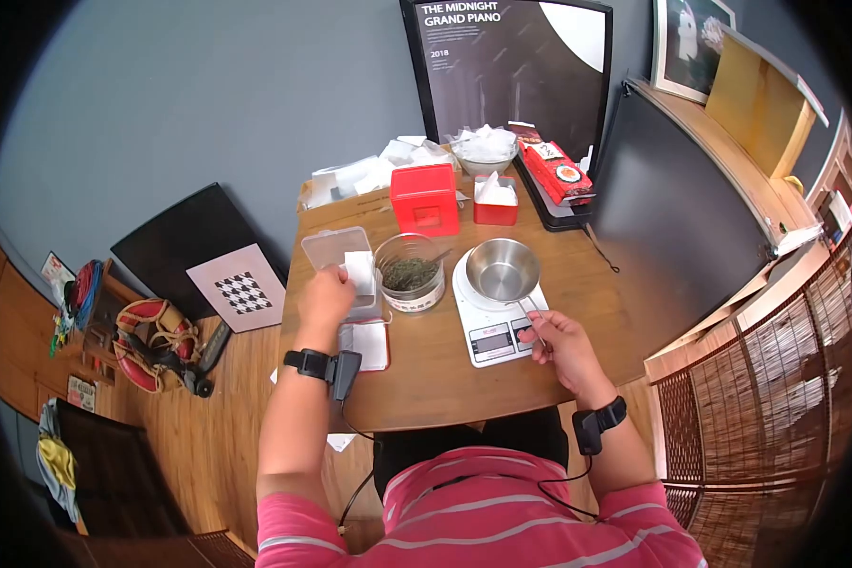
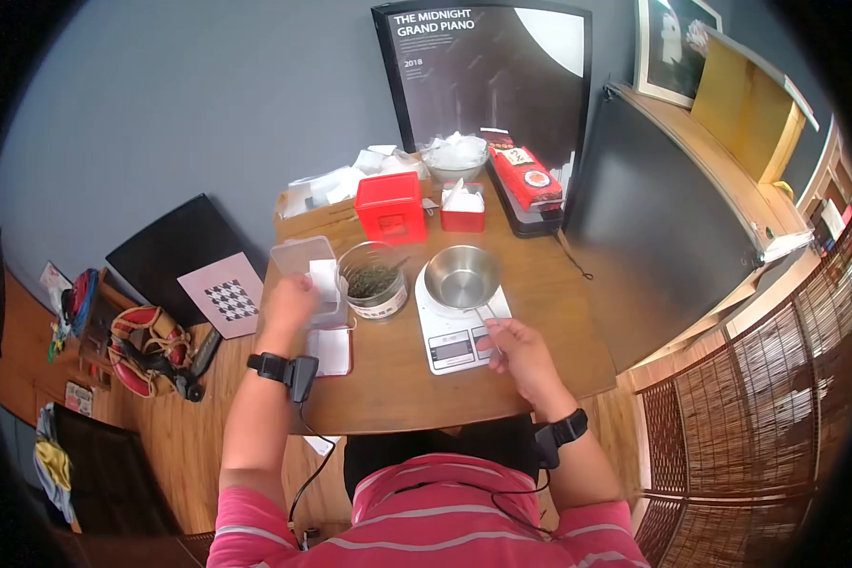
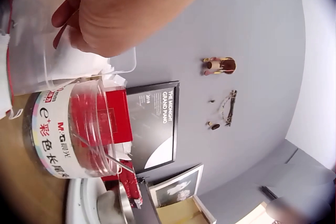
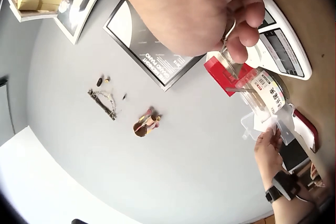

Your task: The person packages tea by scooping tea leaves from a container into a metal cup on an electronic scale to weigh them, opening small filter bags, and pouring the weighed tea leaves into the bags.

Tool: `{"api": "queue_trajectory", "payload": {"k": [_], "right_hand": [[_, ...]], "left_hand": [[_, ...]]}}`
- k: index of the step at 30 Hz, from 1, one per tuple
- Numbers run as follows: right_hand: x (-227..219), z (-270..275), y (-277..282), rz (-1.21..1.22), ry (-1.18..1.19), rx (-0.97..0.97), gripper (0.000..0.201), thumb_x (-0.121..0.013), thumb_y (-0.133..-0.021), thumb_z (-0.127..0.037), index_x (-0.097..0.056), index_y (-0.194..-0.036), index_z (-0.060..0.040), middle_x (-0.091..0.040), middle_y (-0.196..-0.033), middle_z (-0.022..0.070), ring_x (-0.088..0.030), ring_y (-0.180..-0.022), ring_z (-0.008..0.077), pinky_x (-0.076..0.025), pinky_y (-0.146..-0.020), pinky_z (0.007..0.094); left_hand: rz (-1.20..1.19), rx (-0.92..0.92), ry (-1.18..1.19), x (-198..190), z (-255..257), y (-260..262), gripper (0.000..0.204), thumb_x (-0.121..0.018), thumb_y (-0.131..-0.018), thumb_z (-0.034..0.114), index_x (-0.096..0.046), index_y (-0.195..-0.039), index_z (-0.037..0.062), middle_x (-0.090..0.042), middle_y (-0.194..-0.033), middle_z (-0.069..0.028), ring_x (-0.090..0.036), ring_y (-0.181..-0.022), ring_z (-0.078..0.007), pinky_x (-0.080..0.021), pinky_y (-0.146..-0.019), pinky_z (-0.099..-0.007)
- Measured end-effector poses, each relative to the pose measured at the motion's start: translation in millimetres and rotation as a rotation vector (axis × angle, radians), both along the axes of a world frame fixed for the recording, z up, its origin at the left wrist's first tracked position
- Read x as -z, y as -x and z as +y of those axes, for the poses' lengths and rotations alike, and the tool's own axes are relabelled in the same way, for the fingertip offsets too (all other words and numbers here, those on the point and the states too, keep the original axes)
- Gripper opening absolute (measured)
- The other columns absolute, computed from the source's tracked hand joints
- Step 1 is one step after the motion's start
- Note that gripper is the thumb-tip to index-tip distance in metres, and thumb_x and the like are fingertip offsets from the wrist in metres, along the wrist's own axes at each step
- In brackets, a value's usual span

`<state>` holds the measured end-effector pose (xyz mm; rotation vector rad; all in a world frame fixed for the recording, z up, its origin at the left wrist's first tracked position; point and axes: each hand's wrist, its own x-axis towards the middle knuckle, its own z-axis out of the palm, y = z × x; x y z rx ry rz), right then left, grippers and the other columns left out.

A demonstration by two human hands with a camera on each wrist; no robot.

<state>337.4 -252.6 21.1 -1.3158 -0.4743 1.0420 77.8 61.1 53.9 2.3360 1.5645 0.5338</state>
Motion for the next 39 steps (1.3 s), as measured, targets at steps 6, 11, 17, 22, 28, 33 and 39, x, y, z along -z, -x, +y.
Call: {"api": "queue_trajectory", "payload": {"k": [6, 11, 17, 22, 28, 33, 39], "right_hand": [[9, 5, 9, -0.396, -0.001, 0.211, 0.032, -0.068, -0.100, -0.016, -0.062, -0.127, -0.0004, -0.071, -0.107, 0.0075, -0.066, -0.084, 0.0129, -0.053, -0.072, 0.0267], [-40, 14, 19, -1.273, -0.088, 0.316, 0.032, -0.075, -0.087, -0.011, -0.068, -0.118, -0.0050, -0.068, -0.117, 0.0152, -0.065, -0.109, 0.0343, -0.053, -0.094, 0.0419], [-70, 79, 31, -1.426, -0.252, 0.192, 0.029, -0.074, -0.086, -0.010, -0.070, -0.115, -0.0060, -0.067, -0.116, 0.0149, -0.063, -0.112, 0.0356, -0.051, -0.097, 0.0451], [-70, 142, 27, -1.614, -0.100, 0.054, 0.026, -0.074, -0.087, -0.018, -0.071, -0.111, -0.0089, -0.067, -0.113, 0.0129, -0.064, -0.111, 0.0333, -0.052, -0.094, 0.0468], [-51, 176, 24, -1.731, 0.152, -0.075, 0.025, -0.074, -0.087, -0.028, -0.073, -0.104, -0.0103, -0.072, -0.097, 0.0121, -0.071, -0.094, 0.0326, -0.055, -0.079, 0.0455], [-44, 184, 33, -1.618, 0.151, -0.087, 0.021, -0.073, -0.089, -0.031, -0.077, -0.100, -0.0130, -0.076, -0.087, 0.0120, -0.074, -0.080, 0.0318, -0.057, -0.071, 0.0464], [-50, 182, 36, -1.319, 0.144, -0.104, 0.017, -0.073, -0.090, -0.029, -0.080, -0.098, -0.0158, -0.077, -0.092, 0.0119, -0.074, -0.086, 0.0320, -0.058, -0.075, 0.0449]], "left_hand": [[0.233, -0.037, -0.040, -4, -5, -13, 0.027, -0.063, -0.086, 0.020, -0.074, -0.105, 0.0041, -0.075, -0.105, -0.0222, -0.072, -0.102, -0.0400, -0.057, -0.089, -0.0505], [0.254, -0.069, -0.055, -8, -6, -14, 0.035, -0.066, -0.087, 0.023, -0.069, -0.115, 0.0016, -0.075, -0.105, -0.0240, -0.073, -0.100, -0.0407, -0.059, -0.087, -0.0507], [0.127, -0.070, -0.190, -15, -10, -1, 0.043, -0.072, -0.090, 0.030, -0.064, -0.124, 0.0056, -0.076, -0.104, -0.0176, -0.075, -0.095, -0.0369, -0.059, -0.080, -0.0504], [-0.401, 0.012, -0.291, -19, -64, 22, 0.032, -0.068, -0.097, 0.027, -0.065, -0.120, 0.0055, -0.077, -0.101, -0.0146, -0.074, -0.086, -0.0340, -0.057, -0.071, -0.0456], [-0.812, 0.065, 0.017, 73, -127, 79, 0.017, -0.068, -0.099, 0.011, -0.064, -0.110, -0.0012, -0.074, -0.089, -0.0085, -0.066, -0.069, -0.0115, -0.051, -0.059, -0.0282], [-1.005, -0.003, 0.428, 88, -157, 103, 0.004, -0.064, -0.101, 0.006, -0.062, -0.102, 0.0018, -0.072, -0.093, -0.0066, -0.057, -0.062, -0.0066, -0.048, -0.056, -0.0220], [-0.987, 0.048, 0.506, 89, -154, 108, 0.005, -0.064, -0.098, 0.002, -0.063, -0.103, 0.0009, -0.073, -0.090, -0.0059, -0.060, -0.066, -0.0061, -0.049, -0.059, -0.0217]]}}
